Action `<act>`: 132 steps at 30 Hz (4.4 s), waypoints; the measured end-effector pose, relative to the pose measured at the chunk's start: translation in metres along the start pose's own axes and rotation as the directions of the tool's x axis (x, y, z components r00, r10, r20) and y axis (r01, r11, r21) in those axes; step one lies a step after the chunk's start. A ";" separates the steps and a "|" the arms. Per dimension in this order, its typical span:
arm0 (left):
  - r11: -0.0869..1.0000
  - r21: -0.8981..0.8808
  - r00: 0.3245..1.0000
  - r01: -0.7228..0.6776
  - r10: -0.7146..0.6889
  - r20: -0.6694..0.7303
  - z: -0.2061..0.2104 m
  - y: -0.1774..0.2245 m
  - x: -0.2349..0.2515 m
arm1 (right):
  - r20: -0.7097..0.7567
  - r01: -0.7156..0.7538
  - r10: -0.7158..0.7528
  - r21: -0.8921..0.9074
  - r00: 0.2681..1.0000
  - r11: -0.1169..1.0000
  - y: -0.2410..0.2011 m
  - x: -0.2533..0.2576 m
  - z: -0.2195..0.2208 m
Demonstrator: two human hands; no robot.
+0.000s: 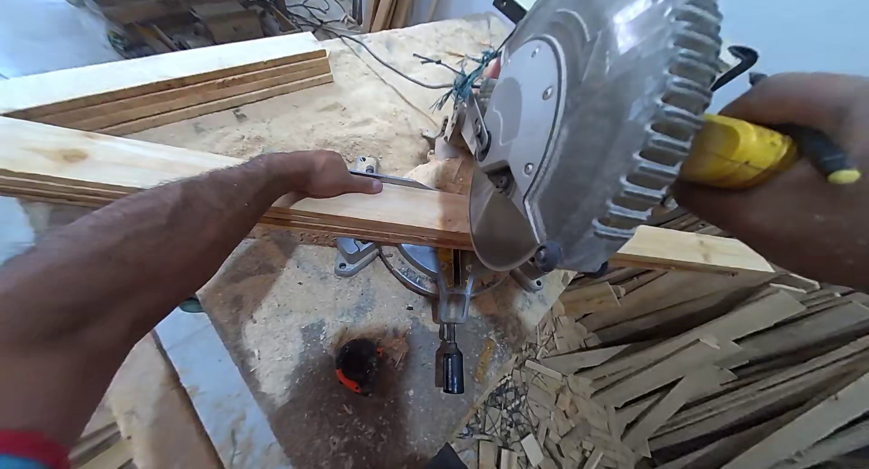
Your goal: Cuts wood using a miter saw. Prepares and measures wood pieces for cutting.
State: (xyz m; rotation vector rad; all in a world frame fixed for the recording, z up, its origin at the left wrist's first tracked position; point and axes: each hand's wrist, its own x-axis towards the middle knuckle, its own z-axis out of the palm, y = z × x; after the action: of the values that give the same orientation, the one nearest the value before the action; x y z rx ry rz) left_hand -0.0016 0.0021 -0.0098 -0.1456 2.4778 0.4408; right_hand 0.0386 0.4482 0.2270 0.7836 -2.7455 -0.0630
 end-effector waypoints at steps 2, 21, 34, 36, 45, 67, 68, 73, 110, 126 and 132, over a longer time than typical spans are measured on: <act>1.000 0.007 1.000 0.003 -0.003 0.001 0.000 0.000 0.000 | -0.001 0.003 -0.003 -0.002 1.000 1.000 -0.001 0.000 0.000; 1.000 -0.004 1.000 0.023 -0.023 0.008 0.000 0.001 0.000 | -0.003 -0.005 0.005 -0.013 1.000 1.000 -0.004 -0.001 -0.001; 1.000 -0.017 1.000 0.009 -0.009 0.011 0.001 -0.001 0.002 | -0.006 0.005 -0.005 -0.006 1.000 1.000 -0.005 -0.001 0.000; 1.000 -0.014 1.000 0.002 -0.002 0.008 0.000 -0.001 0.000 | -0.010 0.004 -0.004 -0.004 1.000 1.000 -0.005 -0.001 0.000; 1.000 0.005 1.000 0.014 -0.014 -0.006 0.002 -0.003 0.005 | -0.068 -0.026 0.026 -0.007 0.997 1.000 -0.006 -0.022 0.013; 0.998 0.037 0.996 -0.054 0.056 -0.069 0.006 -0.008 0.009 | -0.067 -0.066 0.064 -0.040 0.996 0.997 -0.035 -0.051 0.029; 0.998 0.032 0.996 -0.052 0.054 -0.067 0.006 -0.008 0.008 | -0.082 -0.064 0.061 -0.034 0.995 0.997 -0.037 -0.054 0.032; 0.997 0.049 0.996 -0.059 0.063 -0.066 0.006 -0.009 0.010 | -0.123 -0.058 0.052 -0.039 0.991 0.998 -0.052 -0.067 0.042; 0.997 0.041 0.995 -0.060 0.063 -0.079 0.006 -0.007 0.013 | -0.334 -0.015 -0.031 -0.133 0.942 0.991 -0.081 -0.109 0.096; 0.989 0.001 0.756 -0.150 0.116 -0.644 0.032 0.019 -0.043 | -0.473 -0.072 0.090 0.056 0.876 0.996 -0.094 -0.126 0.139; 0.739 0.129 0.237 -0.661 0.369 -0.899 0.100 0.157 -0.180 | -0.521 -0.045 0.091 0.102 0.849 0.994 -0.094 -0.128 0.143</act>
State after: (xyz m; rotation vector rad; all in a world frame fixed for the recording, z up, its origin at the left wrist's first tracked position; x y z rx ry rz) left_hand 0.1663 0.1845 0.0643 0.5553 3.4960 1.3268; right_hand 0.1504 0.4300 0.0453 0.6093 -2.2555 0.2523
